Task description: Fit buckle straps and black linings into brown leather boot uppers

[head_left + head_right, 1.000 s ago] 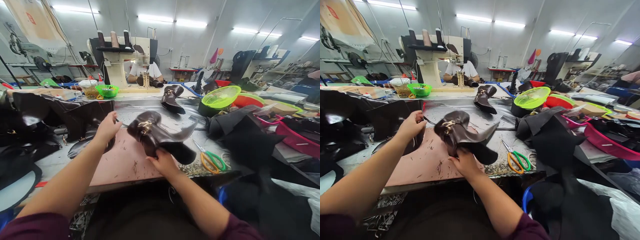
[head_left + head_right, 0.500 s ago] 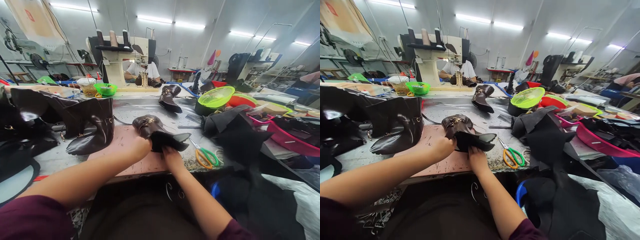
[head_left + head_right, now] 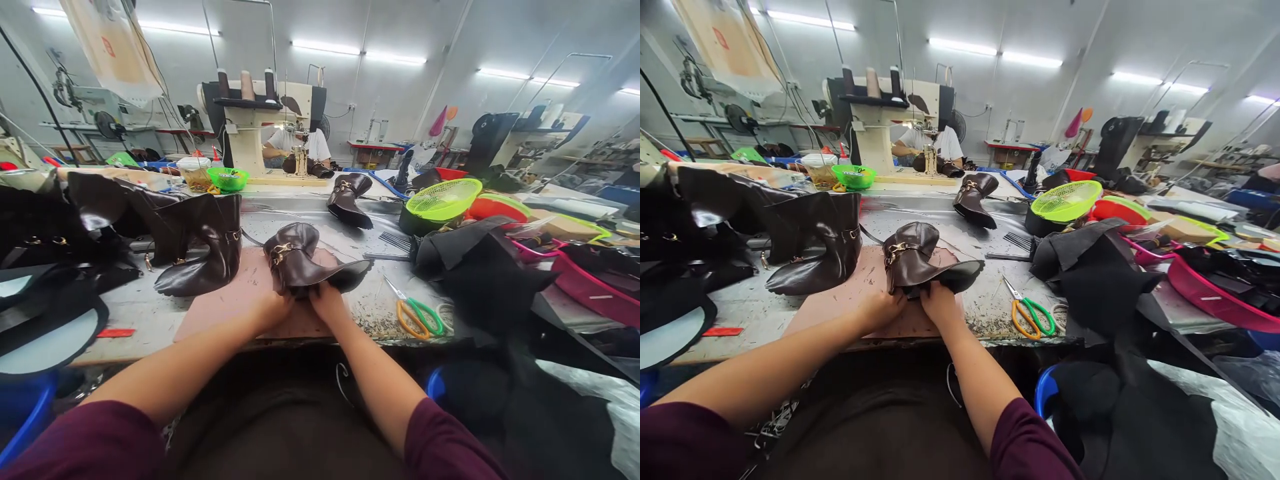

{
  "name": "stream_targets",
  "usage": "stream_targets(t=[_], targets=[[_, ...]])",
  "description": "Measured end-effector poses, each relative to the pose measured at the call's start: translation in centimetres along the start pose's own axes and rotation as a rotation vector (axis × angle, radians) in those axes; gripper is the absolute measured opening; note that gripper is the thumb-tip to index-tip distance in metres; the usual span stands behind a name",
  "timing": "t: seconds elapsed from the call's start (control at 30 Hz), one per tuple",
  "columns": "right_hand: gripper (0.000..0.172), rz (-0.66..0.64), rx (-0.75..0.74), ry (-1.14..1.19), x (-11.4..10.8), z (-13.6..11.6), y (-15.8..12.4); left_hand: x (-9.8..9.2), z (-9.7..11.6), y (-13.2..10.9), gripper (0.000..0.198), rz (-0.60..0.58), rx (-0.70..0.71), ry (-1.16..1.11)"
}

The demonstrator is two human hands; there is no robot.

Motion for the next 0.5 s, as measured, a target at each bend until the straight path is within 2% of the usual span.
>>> stream_targets(t=[0.1,0.23,0.33,0.5], targets=[[0.036,0.089,0.111,0.021,-0.1,0.0,0.5,0.4,-0.1,-0.4,0.031,0.019,-0.036,-0.032],[0.032,0.155,0.162,0.038,0.3,-0.5,1.3,0.5,-1.1,0.0,0.031,0.016,-0.116,-0.057],[0.033,0.121,0.153,0.042,0.5,-0.3,1.3,0.9,-2.1,0.2,0.029,-0.022,-0.172,-0.056],[0.026,-0.013,0.060,0.016,-0.1,-0.2,1.2,1.7,-2.4,-0.2,0.018,-0.102,-0.158,-0.072]])
Point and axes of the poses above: each hand's wrist, its own y-axis towards the middle knuckle, its own x-axis out of the palm, z = x × y, the point moved 8 cm from there along y, towards the middle knuckle, and after that the axes turned 9 degrees about -x, right-handed, at the moved point
